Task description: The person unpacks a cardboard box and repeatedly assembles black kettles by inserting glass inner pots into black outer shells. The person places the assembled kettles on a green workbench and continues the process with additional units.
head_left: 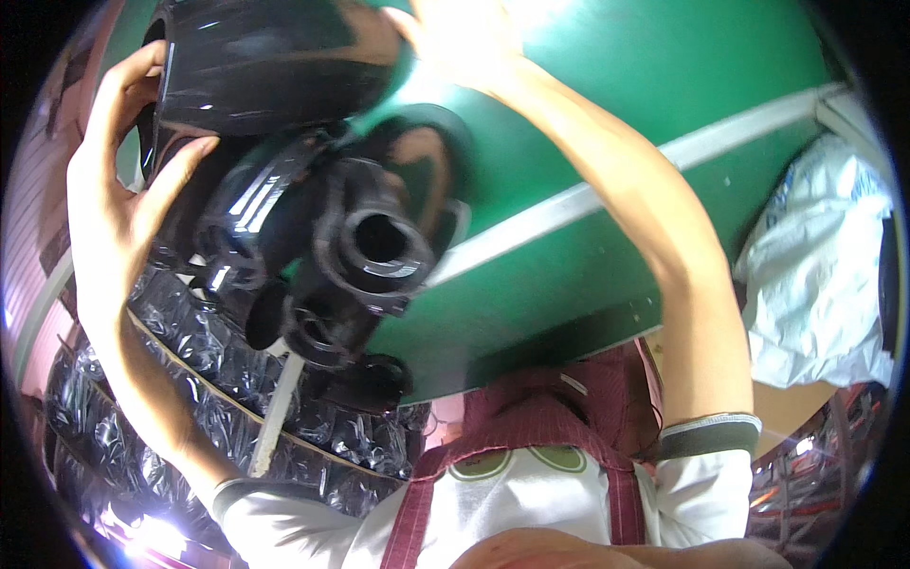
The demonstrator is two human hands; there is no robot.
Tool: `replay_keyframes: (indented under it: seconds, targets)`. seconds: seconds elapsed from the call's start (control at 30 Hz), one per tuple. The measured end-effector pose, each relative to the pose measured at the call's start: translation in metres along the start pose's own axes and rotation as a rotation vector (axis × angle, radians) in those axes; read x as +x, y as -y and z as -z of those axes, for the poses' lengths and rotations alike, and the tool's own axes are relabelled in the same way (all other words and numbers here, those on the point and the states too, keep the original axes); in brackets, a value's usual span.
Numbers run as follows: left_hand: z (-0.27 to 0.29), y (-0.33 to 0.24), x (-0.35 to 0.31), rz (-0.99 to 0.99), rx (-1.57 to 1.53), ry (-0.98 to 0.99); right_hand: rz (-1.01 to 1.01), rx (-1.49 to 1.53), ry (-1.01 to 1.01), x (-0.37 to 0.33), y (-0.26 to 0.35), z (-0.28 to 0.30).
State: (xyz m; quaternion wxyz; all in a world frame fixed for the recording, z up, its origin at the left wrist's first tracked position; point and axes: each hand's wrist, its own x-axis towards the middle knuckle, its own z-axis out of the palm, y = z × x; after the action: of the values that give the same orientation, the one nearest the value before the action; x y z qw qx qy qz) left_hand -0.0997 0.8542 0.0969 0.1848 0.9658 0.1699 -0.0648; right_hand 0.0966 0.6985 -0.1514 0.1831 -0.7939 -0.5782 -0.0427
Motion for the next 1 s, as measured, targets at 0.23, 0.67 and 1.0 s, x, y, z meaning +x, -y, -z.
replay_keyframes:
  seconds: [0.23, 0.67, 1.0]
  targets:
    - [-0.005, -0.072, 0.025, 0.188, 0.177, 0.268, -0.103, 0.161, 0.204, 0.004, -0.023, 0.008]
    - [-0.029, -0.330, 0.025, -0.270, -0.226, -0.572, 0.268, 0.140, 0.412, -0.155, -0.076, 0.377]
    - [-0.155, -0.605, 0.113, -0.758, -0.401, -0.114, -0.921, 0.163, 0.039, -0.587, -0.199, 0.611]
